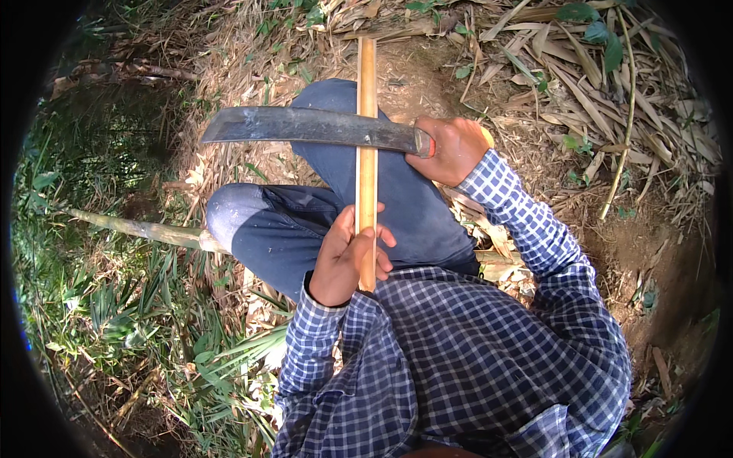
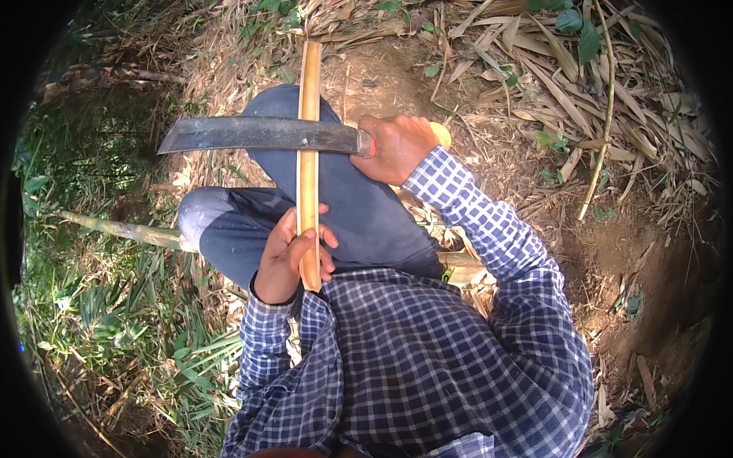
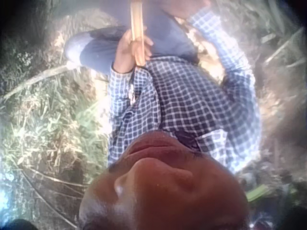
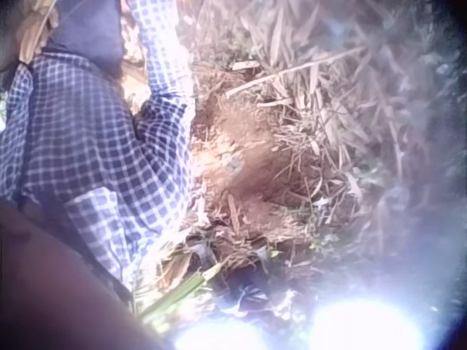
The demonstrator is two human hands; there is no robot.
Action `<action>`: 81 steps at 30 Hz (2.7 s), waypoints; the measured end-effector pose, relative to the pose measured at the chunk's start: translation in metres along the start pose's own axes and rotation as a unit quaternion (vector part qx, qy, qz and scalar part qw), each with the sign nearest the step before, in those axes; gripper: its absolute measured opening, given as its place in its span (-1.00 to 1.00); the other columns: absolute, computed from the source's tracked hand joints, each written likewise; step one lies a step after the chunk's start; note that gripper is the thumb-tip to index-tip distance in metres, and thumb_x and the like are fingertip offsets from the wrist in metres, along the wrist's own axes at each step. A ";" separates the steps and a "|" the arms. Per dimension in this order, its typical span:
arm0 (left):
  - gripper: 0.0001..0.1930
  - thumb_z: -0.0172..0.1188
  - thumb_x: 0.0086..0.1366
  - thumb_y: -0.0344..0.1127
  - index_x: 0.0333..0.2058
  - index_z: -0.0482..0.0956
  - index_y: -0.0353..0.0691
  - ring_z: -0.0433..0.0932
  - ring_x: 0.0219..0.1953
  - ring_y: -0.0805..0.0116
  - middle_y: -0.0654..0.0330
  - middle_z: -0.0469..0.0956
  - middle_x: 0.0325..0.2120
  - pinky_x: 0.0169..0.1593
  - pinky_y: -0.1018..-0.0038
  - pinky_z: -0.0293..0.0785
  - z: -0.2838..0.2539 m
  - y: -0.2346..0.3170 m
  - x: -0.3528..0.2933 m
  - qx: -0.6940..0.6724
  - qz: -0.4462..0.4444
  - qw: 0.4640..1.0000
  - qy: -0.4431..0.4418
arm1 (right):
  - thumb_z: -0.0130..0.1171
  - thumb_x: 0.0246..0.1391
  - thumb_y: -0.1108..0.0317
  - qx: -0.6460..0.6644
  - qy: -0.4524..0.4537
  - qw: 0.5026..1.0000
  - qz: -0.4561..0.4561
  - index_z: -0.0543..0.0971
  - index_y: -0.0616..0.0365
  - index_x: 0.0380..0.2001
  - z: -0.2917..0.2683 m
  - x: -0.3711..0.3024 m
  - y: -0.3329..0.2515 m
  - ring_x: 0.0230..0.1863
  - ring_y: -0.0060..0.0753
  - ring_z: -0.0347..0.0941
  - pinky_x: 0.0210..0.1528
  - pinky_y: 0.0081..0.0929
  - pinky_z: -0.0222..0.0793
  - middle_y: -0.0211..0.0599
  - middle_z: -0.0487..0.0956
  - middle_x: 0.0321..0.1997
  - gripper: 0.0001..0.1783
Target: The person sits on the ground and uses a curved blade to shave a long piece of bamboo. They hold the bamboo vertically against their leg and repeatedly scrape the surface to remove the outer layer.
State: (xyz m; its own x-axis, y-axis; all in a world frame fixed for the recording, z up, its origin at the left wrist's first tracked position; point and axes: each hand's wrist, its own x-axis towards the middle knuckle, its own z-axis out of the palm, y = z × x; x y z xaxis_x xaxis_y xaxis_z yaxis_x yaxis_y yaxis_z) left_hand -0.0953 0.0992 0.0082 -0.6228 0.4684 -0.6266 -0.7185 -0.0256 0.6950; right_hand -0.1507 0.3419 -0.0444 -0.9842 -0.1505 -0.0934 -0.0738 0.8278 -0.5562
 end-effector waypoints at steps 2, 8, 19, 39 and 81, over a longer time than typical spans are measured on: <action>-0.69 -0.15 0.50 -0.28 0.07 0.32 -0.37 0.39 -0.66 0.60 0.21 0.42 -0.49 -0.60 0.67 0.34 0.007 -0.004 0.004 -0.042 0.012 0.999 0.014 | 0.33 -0.17 0.09 -0.005 0.003 1.000 0.002 0.61 0.11 -0.41 -0.001 -0.002 -0.005 -0.55 0.06 0.56 -0.43 -0.07 0.48 -0.08 0.55 -0.68 -0.67; -0.69 -0.13 0.52 -0.20 -0.01 0.36 -0.35 0.17 -0.71 0.69 0.33 0.30 -0.56 -0.66 0.69 0.11 0.016 -0.007 0.004 -0.047 0.049 0.996 0.065 | 0.34 -0.18 0.15 0.013 -0.006 0.997 -0.074 0.54 0.08 -0.51 -0.007 -0.021 -0.015 -0.59 0.01 0.54 -0.49 -0.11 0.44 -0.16 0.52 -0.71 -0.73; -0.74 -0.14 0.52 -0.23 -0.05 0.38 -0.32 0.11 -0.76 0.70 0.37 0.26 -0.60 -0.70 0.68 0.05 0.018 -0.004 -0.009 -0.078 0.074 0.988 0.109 | 0.32 -0.19 0.11 -0.024 -0.031 0.996 -0.082 0.59 0.08 -0.47 -0.016 -0.012 -0.013 -0.56 0.00 0.56 -0.46 -0.10 0.48 -0.13 0.54 -0.68 -0.71; -0.73 -0.14 0.52 -0.24 -0.06 0.39 -0.35 0.11 -0.77 0.69 0.38 0.24 -0.64 -0.71 0.67 0.06 0.017 -0.019 -0.040 -0.090 0.057 0.985 0.133 | 0.29 -0.13 0.16 -0.053 -0.083 0.989 -0.110 0.65 0.04 -0.37 -0.020 0.020 -0.006 -0.63 -0.17 0.58 -0.45 -0.17 0.56 -0.17 0.61 -0.62 -0.74; -0.58 -0.24 0.54 -0.05 -0.30 0.40 -0.28 0.22 -0.83 0.55 0.34 0.22 -0.78 -0.75 0.63 0.25 0.002 -0.018 -0.016 -0.195 0.061 0.976 0.079 | 0.31 -0.16 0.18 0.005 -0.009 0.985 -0.175 0.49 0.10 -0.57 -0.008 -0.014 -0.020 -0.63 -0.05 0.51 -0.56 -0.16 0.39 -0.23 0.48 -0.70 -0.74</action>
State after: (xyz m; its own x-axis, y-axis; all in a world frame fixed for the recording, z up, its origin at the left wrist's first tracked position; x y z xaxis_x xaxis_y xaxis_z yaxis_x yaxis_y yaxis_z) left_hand -0.0720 0.0938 0.0068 -0.7292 0.2990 -0.6155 -0.6797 -0.4207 0.6008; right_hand -0.1368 0.3316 -0.0253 -0.8959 -0.4348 0.0914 -0.4061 0.7180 -0.5653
